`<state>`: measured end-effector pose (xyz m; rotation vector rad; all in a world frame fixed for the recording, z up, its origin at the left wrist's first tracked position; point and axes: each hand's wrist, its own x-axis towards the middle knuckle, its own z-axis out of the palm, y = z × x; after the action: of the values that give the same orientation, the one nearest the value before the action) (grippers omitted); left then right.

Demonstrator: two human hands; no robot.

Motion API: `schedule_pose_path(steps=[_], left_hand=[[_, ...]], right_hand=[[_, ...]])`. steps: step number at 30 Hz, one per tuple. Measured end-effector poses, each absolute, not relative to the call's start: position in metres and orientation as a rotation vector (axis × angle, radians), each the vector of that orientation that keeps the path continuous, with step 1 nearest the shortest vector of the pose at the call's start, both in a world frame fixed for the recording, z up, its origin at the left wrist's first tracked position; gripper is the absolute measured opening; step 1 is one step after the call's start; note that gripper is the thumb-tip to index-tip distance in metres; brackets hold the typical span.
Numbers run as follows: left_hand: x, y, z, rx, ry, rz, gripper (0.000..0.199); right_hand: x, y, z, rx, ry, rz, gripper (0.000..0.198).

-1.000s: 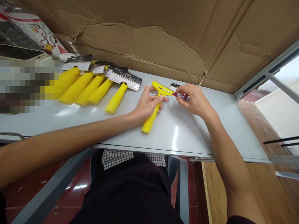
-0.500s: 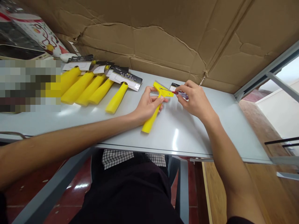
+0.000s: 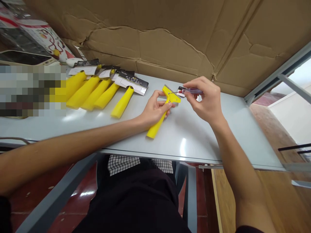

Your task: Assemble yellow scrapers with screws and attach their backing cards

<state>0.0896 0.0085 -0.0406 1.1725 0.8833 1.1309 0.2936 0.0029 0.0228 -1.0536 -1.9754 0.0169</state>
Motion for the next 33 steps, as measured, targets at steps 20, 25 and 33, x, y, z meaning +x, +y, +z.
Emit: schedule_pose_path(steps=[20,25,33], left_hand=[[0.09,0.007,-0.039,1.128,0.913,1.146,0.029],[0.09,0.007,-0.039,1.15,0.904,1.138,0.028],[0.09,0.006,-0.036,1.126,0.911,1.135,0.031]], right_hand=[[0.3,0.007,0.019,-1.212,-2.01,-0.02,0.019],[0.299,0.005,0.02,-1.19,-2.005,0.027,0.018],[0.302,0.005,0.019,-1.152,-2.065,0.094,0.025]])
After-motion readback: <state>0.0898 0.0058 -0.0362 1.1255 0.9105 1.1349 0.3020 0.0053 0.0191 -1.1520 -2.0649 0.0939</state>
